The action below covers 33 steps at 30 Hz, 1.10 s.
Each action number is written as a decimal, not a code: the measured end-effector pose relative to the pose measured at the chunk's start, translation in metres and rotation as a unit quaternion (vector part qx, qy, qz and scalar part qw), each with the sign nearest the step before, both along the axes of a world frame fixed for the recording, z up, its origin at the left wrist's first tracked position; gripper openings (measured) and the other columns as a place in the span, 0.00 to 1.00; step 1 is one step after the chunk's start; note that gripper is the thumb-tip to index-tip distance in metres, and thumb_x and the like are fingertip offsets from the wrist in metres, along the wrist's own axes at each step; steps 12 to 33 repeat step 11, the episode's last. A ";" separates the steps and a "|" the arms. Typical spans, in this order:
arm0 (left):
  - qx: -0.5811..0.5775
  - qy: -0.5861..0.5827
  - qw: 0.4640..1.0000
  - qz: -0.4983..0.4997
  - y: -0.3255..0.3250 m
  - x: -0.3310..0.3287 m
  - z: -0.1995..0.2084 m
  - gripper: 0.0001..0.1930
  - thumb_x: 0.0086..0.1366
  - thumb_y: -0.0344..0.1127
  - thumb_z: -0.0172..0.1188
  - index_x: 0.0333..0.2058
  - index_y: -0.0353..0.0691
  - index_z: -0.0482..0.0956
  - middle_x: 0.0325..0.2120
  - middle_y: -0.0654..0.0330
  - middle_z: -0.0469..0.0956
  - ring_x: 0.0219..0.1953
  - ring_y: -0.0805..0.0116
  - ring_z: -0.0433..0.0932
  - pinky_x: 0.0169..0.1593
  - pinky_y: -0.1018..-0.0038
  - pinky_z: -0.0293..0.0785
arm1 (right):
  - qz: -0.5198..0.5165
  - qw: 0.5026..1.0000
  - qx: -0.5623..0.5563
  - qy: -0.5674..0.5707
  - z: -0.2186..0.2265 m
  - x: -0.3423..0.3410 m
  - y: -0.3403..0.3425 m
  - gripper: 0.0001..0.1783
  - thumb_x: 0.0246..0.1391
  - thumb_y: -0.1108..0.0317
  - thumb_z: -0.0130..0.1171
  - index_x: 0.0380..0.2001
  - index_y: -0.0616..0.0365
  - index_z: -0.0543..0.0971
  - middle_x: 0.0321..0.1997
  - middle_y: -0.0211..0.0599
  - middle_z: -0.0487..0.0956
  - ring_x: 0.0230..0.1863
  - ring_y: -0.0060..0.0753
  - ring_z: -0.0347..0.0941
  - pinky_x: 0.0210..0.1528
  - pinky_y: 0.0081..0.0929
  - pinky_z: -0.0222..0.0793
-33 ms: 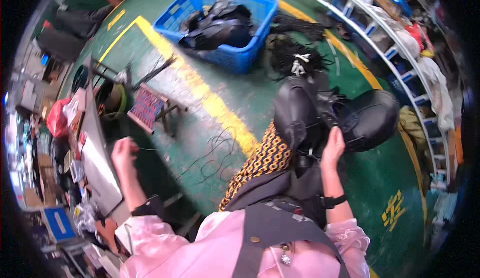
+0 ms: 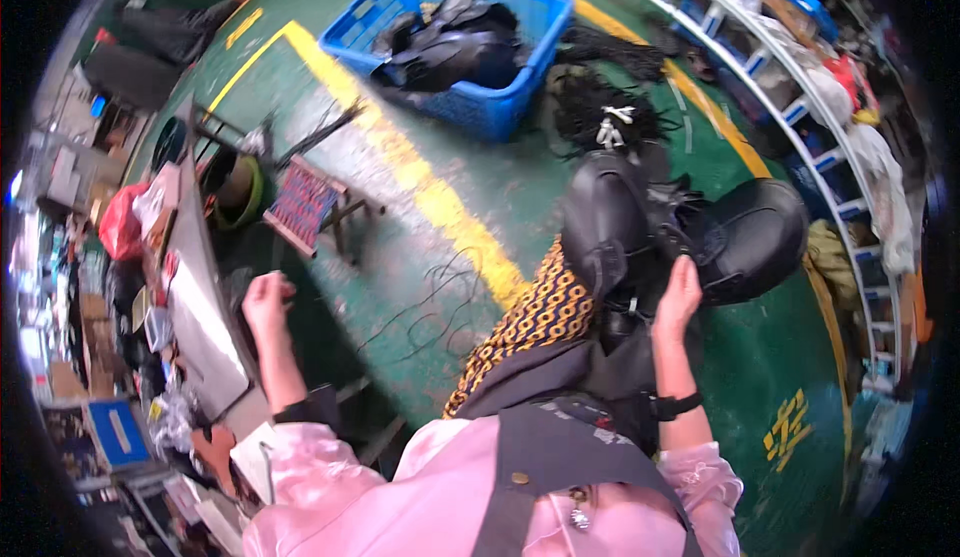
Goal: Thread laces through the eyelets of black leather shoe uppers.
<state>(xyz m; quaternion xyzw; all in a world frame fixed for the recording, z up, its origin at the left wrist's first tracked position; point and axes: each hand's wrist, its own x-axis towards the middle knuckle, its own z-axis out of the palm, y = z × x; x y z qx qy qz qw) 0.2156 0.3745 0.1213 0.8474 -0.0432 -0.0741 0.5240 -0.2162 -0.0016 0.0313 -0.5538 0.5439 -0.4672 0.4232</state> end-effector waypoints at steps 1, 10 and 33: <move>-0.030 -0.015 0.999 -0.025 0.018 0.005 -0.038 0.08 0.63 0.38 0.58 0.32 0.40 0.78 0.23 0.65 0.78 0.27 0.79 0.74 0.32 0.79 0.67 | -0.002 1.000 0.011 0.017 0.009 0.002 0.003 0.23 0.65 0.59 0.47 0.47 0.73 0.74 0.45 0.35 0.79 0.46 0.20 0.69 0.53 0.21 0.63; -0.142 0.162 0.927 0.308 0.129 -0.049 -0.193 0.09 0.66 0.41 0.55 0.33 0.43 0.73 0.13 0.67 0.67 0.09 0.77 0.61 0.17 0.78 0.67 | 0.014 0.999 0.049 -0.009 0.001 -0.005 -0.005 0.24 0.65 0.56 0.48 0.51 0.68 0.74 0.50 0.36 0.77 0.49 0.23 0.68 0.56 0.23 0.60; -0.139 0.163 0.925 0.312 0.135 -0.050 -0.195 0.09 0.66 0.41 0.55 0.33 0.43 0.73 0.13 0.67 0.67 0.09 0.77 0.61 0.17 0.78 0.67 | 0.036 0.998 0.054 -0.025 0.001 -0.007 -0.006 0.24 0.64 0.56 0.49 0.52 0.66 0.74 0.51 0.36 0.77 0.49 0.24 0.68 0.57 0.23 0.59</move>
